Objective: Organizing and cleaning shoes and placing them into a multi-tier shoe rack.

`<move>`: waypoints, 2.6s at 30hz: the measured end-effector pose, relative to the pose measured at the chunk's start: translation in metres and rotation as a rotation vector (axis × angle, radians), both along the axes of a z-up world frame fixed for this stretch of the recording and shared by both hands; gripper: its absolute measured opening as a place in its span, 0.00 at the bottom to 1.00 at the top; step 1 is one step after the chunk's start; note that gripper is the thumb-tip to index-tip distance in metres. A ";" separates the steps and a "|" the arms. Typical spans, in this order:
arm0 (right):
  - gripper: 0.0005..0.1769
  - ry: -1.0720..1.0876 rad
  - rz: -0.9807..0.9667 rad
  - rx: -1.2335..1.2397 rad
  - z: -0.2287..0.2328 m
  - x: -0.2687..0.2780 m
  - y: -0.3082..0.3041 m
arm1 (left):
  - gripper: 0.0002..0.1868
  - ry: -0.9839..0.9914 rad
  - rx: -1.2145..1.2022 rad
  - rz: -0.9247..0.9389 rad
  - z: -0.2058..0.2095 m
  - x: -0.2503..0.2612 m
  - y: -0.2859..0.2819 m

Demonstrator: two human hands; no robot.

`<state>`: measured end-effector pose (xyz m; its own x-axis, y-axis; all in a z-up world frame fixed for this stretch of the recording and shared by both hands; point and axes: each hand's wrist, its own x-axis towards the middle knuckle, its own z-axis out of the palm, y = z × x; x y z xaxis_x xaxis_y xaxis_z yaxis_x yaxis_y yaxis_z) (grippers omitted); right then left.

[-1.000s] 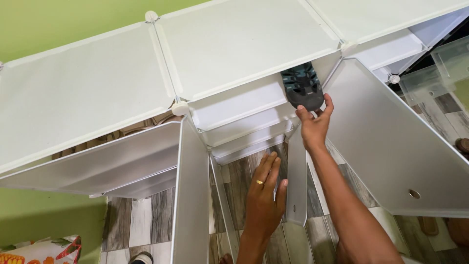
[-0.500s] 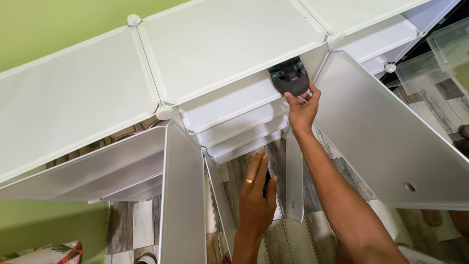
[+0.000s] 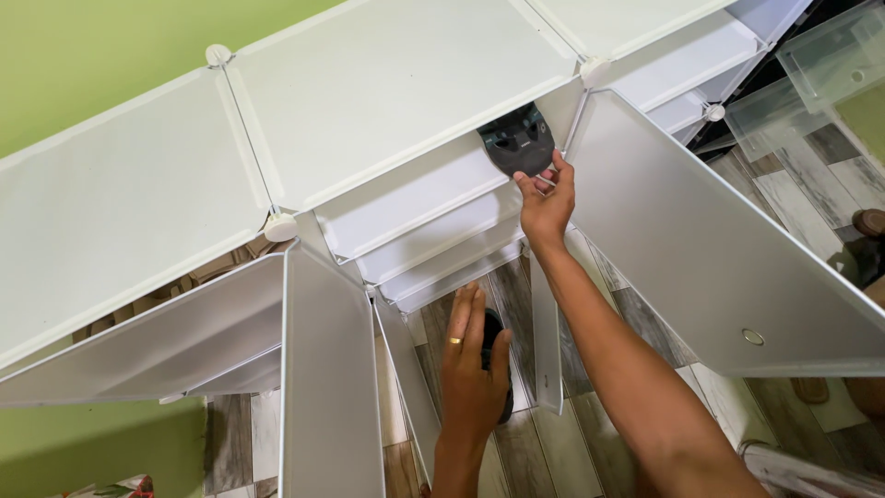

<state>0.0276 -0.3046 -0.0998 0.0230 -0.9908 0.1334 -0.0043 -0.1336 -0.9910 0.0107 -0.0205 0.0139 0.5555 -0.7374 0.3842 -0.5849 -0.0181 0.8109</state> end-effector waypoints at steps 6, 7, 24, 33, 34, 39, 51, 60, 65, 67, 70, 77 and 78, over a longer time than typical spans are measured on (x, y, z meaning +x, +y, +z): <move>0.40 0.044 0.009 -0.060 -0.010 0.000 -0.003 | 0.30 0.014 -0.012 0.012 -0.007 0.006 0.003; 0.40 0.047 0.013 -0.056 -0.007 -0.001 -0.002 | 0.30 0.017 -0.008 0.016 -0.004 0.006 0.004; 0.29 0.399 0.344 0.099 -0.175 -0.069 0.203 | 0.28 -0.067 0.473 -0.141 -0.033 0.026 0.037; 0.24 0.901 0.604 0.043 -0.280 -0.096 0.239 | 0.27 -0.060 0.557 -0.180 -0.040 0.027 0.036; 0.24 0.900 0.606 0.047 -0.279 -0.098 0.241 | 0.27 -0.060 0.561 -0.180 -0.040 0.027 0.038; 0.18 0.931 0.709 0.023 -0.264 -0.103 0.233 | 0.23 -0.064 0.524 -0.142 -0.051 0.032 0.046; 0.11 0.777 0.833 -0.027 0.018 -0.120 0.196 | 0.41 -0.059 0.489 -0.109 -0.046 0.037 0.044; 0.06 0.512 0.727 0.295 0.096 -0.193 0.201 | 0.36 0.257 0.373 -0.400 -0.010 0.006 0.029; 0.07 0.393 0.739 0.359 0.105 -0.212 0.194 | 0.34 0.359 0.450 -0.380 -0.011 -0.001 0.016; 0.07 0.352 0.770 0.358 0.114 -0.218 0.189 | 0.33 0.394 0.384 -0.394 -0.012 -0.003 0.014; 0.07 0.313 0.823 0.374 0.125 -0.223 0.180 | 0.35 0.469 0.391 -0.386 -0.011 -0.007 0.010; 0.08 0.524 0.759 0.172 0.121 -0.222 0.188 | 0.31 -0.171 0.223 -0.361 0.015 -0.037 0.008; 0.08 0.536 0.735 0.150 0.121 -0.222 0.189 | 0.30 -0.108 0.225 -0.404 0.018 -0.039 0.007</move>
<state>-0.1948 -0.1157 0.0210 0.6752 -0.7084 -0.2057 -0.4326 -0.1544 -0.8883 -0.0284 -0.0133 0.0315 0.1730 -0.9576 0.2303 -0.6621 0.0600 0.7470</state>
